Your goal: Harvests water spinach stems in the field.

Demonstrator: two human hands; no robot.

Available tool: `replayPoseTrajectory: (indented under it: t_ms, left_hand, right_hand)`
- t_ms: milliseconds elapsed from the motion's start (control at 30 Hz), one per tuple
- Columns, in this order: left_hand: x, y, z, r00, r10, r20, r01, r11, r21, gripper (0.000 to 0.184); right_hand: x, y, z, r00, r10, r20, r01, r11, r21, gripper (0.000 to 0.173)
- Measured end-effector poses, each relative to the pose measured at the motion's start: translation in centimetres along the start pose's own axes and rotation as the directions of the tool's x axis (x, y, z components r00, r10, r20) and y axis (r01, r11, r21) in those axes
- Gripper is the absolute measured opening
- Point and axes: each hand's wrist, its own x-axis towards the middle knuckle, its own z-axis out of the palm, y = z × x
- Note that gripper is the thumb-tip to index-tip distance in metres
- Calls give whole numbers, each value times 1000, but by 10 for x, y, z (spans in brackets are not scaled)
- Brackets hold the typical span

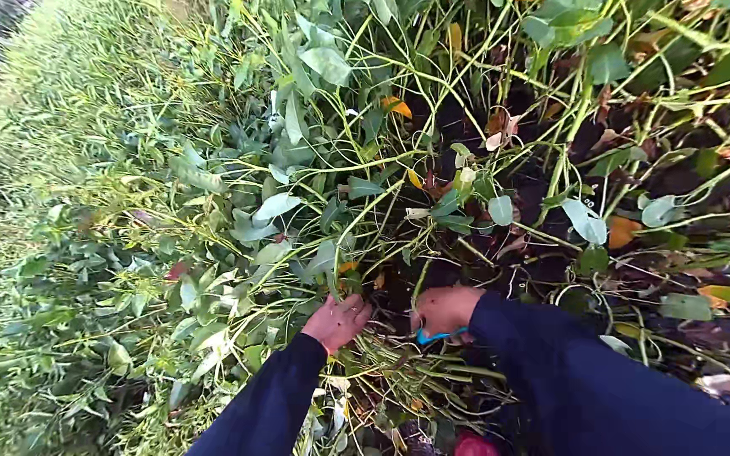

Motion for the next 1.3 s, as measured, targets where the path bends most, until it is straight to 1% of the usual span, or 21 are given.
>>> replayPoseTrajectory:
  t_ms: [33,67,167,233,300,433,500,533,633,700,800,833,900,933,1000,1033,1100,1167,1200,1233,1300]
  left_hand:
    - [-11,2,-1,1000,-5,16,6,999,-50,44]
    - [-19,5,-3,998,-20,66,28,992,-124,56]
    - [-30,11,-9,978,-46,205,91,972,-217,102]
    - [-26,13,-16,965,-53,257,119,962,-247,121]
    - [-21,19,-23,951,-72,300,151,957,-247,132]
    - [-13,44,-4,927,-143,348,219,957,-190,143]
    - [-8,51,8,938,-174,300,227,962,-153,133]
    - [-4,51,11,949,-167,267,208,969,-132,120]
    - [9,47,11,974,-107,199,128,987,-97,49]
    - [6,42,12,986,-49,157,65,993,-99,30]
    - [-21,36,20,997,-22,78,34,986,-160,28]
    - [-32,36,23,998,-29,60,39,984,-174,29]
    - [-50,34,27,1000,-25,14,27,984,-174,29]
    - [-59,34,31,999,-19,-46,11,985,-170,29]
    - [-71,34,39,983,-5,-184,-19,992,-126,28]
    - [-73,33,41,972,-1,-235,-23,995,-100,27]
    - [-75,26,45,942,20,-334,-29,999,-23,24]
    - [-75,23,46,937,31,-349,-31,1000,3,23]
    - [-75,22,45,933,37,-357,-32,999,19,23]
    - [-75,19,45,929,43,-367,-32,999,37,22]
    - [-77,11,46,918,60,-391,-38,997,63,23]
  right_hand:
    - [-19,8,-3,997,-3,76,2,1000,0,32]
    - [-35,17,-7,996,3,89,-6,1000,31,33]
    - [-49,34,-8,994,71,-83,-55,982,182,34]
    - [-39,29,-1,974,107,-200,-54,966,254,35]
    - [-30,19,6,971,111,-212,-41,951,306,38]
    - [-33,10,22,989,119,-87,-72,904,422,48]
    - [-31,17,30,991,119,-65,-83,912,401,49]
    - [-29,20,33,992,115,-60,-85,928,363,46]
    - [-20,13,36,984,148,-104,-111,948,298,39]
    - [-13,5,43,967,190,-171,-127,937,324,38]
    - [-13,2,73,963,128,-235,-72,970,232,37]
    - [-22,4,89,978,74,-195,-39,984,175,35]
    - [-54,8,114,1000,-11,-12,13,995,101,36]
    - [-72,12,118,997,-26,66,20,995,96,35]
    - [-100,17,99,989,-3,148,-19,989,148,37]
    - [-109,14,80,988,21,152,-46,986,159,38]
    - [-106,7,53,999,32,32,-36,989,140,37]
    - [-77,4,58,985,31,-170,-7,990,139,36]
    - [-61,3,71,973,44,-228,-9,988,152,37]
    - [-51,0,89,971,46,-233,-7,987,163,39]
    - [-57,-9,128,996,-29,-79,39,990,133,39]
